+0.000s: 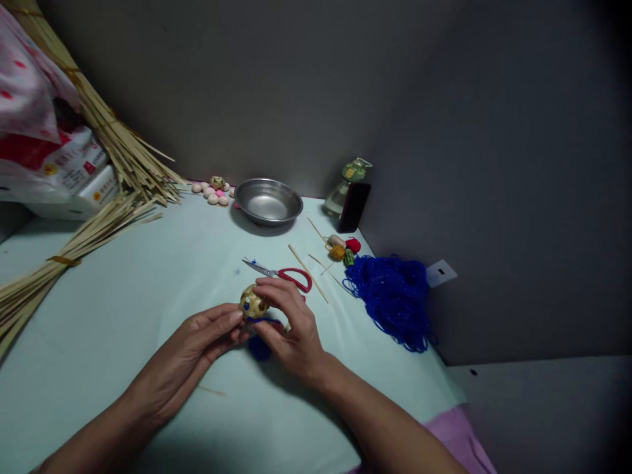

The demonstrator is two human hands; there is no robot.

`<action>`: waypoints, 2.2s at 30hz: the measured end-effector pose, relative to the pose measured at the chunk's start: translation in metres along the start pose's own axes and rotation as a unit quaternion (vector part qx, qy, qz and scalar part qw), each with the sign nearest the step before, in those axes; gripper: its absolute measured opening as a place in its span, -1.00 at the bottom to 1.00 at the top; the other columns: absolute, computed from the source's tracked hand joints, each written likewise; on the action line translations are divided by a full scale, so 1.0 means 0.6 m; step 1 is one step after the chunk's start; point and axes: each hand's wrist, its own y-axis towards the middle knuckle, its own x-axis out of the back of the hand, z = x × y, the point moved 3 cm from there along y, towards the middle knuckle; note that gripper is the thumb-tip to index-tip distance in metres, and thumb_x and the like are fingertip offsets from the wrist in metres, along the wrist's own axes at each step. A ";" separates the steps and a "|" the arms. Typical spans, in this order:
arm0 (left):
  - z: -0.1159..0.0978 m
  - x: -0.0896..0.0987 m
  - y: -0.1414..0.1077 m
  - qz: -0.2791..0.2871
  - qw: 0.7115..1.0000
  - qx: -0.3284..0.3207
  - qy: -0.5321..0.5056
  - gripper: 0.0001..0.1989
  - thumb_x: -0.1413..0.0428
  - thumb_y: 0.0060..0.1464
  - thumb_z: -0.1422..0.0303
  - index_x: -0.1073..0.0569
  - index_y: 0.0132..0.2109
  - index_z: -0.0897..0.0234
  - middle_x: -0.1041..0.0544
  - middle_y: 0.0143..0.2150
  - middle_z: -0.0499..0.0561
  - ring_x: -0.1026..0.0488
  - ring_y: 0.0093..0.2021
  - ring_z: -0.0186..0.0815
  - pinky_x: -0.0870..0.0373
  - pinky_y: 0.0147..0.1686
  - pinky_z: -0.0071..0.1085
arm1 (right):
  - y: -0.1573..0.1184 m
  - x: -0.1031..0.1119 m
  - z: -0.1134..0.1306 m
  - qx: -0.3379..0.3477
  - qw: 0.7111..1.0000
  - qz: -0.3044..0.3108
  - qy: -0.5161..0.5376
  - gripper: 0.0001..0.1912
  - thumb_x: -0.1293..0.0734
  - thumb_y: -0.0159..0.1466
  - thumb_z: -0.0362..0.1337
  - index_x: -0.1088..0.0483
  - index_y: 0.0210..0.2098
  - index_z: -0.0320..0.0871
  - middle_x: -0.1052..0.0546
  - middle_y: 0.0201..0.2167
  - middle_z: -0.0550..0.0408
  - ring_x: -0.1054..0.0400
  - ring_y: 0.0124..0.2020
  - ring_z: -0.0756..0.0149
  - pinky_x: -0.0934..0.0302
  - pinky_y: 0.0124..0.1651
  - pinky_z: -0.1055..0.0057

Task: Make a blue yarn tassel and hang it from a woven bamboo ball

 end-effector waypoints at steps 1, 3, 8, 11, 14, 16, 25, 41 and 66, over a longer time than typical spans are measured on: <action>-0.001 0.000 0.000 0.001 1.000 0.001 0.001 -0.79 -0.47 0.00 0.27 -0.70 -0.23 0.28 -0.65 -0.23 0.05 -0.52 -0.20 -0.27 -0.55 -0.03 -0.41 | 0.000 0.000 0.000 -0.002 1.000 0.000 -0.001 -0.55 -0.37 0.39 -0.34 -0.36 0.24 0.02 -0.50 0.16 -0.10 -0.45 0.18 0.11 -0.51 0.14 0.10; -0.002 -0.002 0.001 0.006 1.000 -0.002 0.005 -0.79 -0.46 0.02 0.26 -0.71 -0.23 0.28 -0.68 -0.19 0.09 -0.56 -0.17 -0.24 -0.56 -0.02 -0.40 | 0.000 -0.001 -0.001 -0.005 1.000 0.001 0.000 -0.56 -0.38 0.39 -0.33 -0.36 0.24 0.02 -0.50 0.15 -0.10 -0.45 0.18 0.11 -0.52 0.13 0.10; -0.003 -0.002 0.003 0.008 1.000 -0.002 0.000 -0.76 -0.46 0.00 0.28 -0.74 -0.19 0.28 -0.72 -0.12 0.14 -0.62 -0.11 -0.17 -0.59 0.04 -0.35 | 0.000 -0.003 -0.002 -0.009 1.000 -0.002 0.018 -0.57 -0.40 0.38 -0.34 -0.37 0.22 0.00 -0.49 0.15 -0.12 -0.45 0.18 0.11 -0.54 0.12 0.12; -0.003 0.000 0.003 0.005 1.000 -0.004 -0.009 -0.77 -0.47 -0.01 0.28 -0.74 -0.21 0.28 -0.73 -0.13 0.13 -0.63 -0.09 -0.17 -0.60 0.05 -0.36 | 0.000 -0.005 -0.003 -0.015 1.000 -0.005 0.027 -0.57 -0.42 0.37 -0.33 -0.38 0.21 0.00 -0.50 0.14 -0.12 -0.45 0.18 0.11 -0.55 0.09 0.14; -0.003 0.002 0.002 -0.003 1.000 0.000 -0.018 -0.79 -0.49 -0.04 0.30 -0.74 -0.24 0.27 -0.74 -0.14 0.11 -0.64 -0.08 -0.18 -0.60 0.04 -0.39 | 0.000 -0.006 -0.002 -0.016 0.999 -0.006 0.027 -0.57 -0.43 0.37 -0.32 -0.38 0.21 0.02 -0.50 0.14 -0.10 -0.45 0.18 0.11 -0.56 0.09 0.13; -0.003 0.003 0.003 -0.008 1.000 0.004 -0.025 -0.79 -0.50 -0.05 0.31 -0.74 -0.25 0.27 -0.74 -0.15 0.09 -0.64 -0.10 -0.20 -0.61 0.03 -0.40 | 0.000 -0.007 -0.003 -0.020 0.999 -0.008 0.030 -0.56 -0.43 0.36 -0.33 -0.39 0.20 0.04 -0.50 0.14 -0.09 -0.44 0.18 0.12 -0.55 0.11 0.14; -0.003 -0.007 0.001 -0.007 1.000 -0.018 -0.019 -0.78 -0.47 0.00 0.28 -0.73 -0.20 0.27 -0.73 -0.09 0.11 -0.64 -0.03 -0.14 -0.61 0.02 -0.39 | -0.002 -0.009 -0.006 -0.053 0.996 -0.002 0.066 -0.56 -0.46 0.34 -0.33 -0.41 0.18 0.03 -0.49 0.15 -0.08 -0.45 0.17 0.13 -0.56 0.06 0.19; 0.004 -0.010 0.003 -0.020 0.998 -0.049 0.017 -0.80 -0.45 0.01 0.27 -0.67 -0.25 0.23 -0.73 -0.17 0.03 -0.65 -0.05 -0.17 -0.56 0.07 -0.37 | 0.001 -0.010 -0.009 -0.158 0.974 -0.001 0.164 -0.68 -0.48 0.30 -0.28 -0.47 0.05 -0.02 -0.50 0.12 -0.05 -0.46 0.14 0.16 -0.51 0.09 0.18; -0.026 -0.011 -0.007 -0.070 0.989 -0.122 -0.037 -0.92 -0.35 0.15 0.38 -0.60 -0.24 0.20 -0.63 -0.18 -0.03 -0.54 -0.22 -0.36 -0.58 -0.21 -0.60 | 0.012 -0.007 -0.031 -0.355 0.853 -0.085 0.372 -0.40 -0.70 -0.06 -0.24 -0.49 -0.06 -0.02 -0.56 -0.05 0.06 -0.51 0.04 0.13 -0.51 0.13 0.10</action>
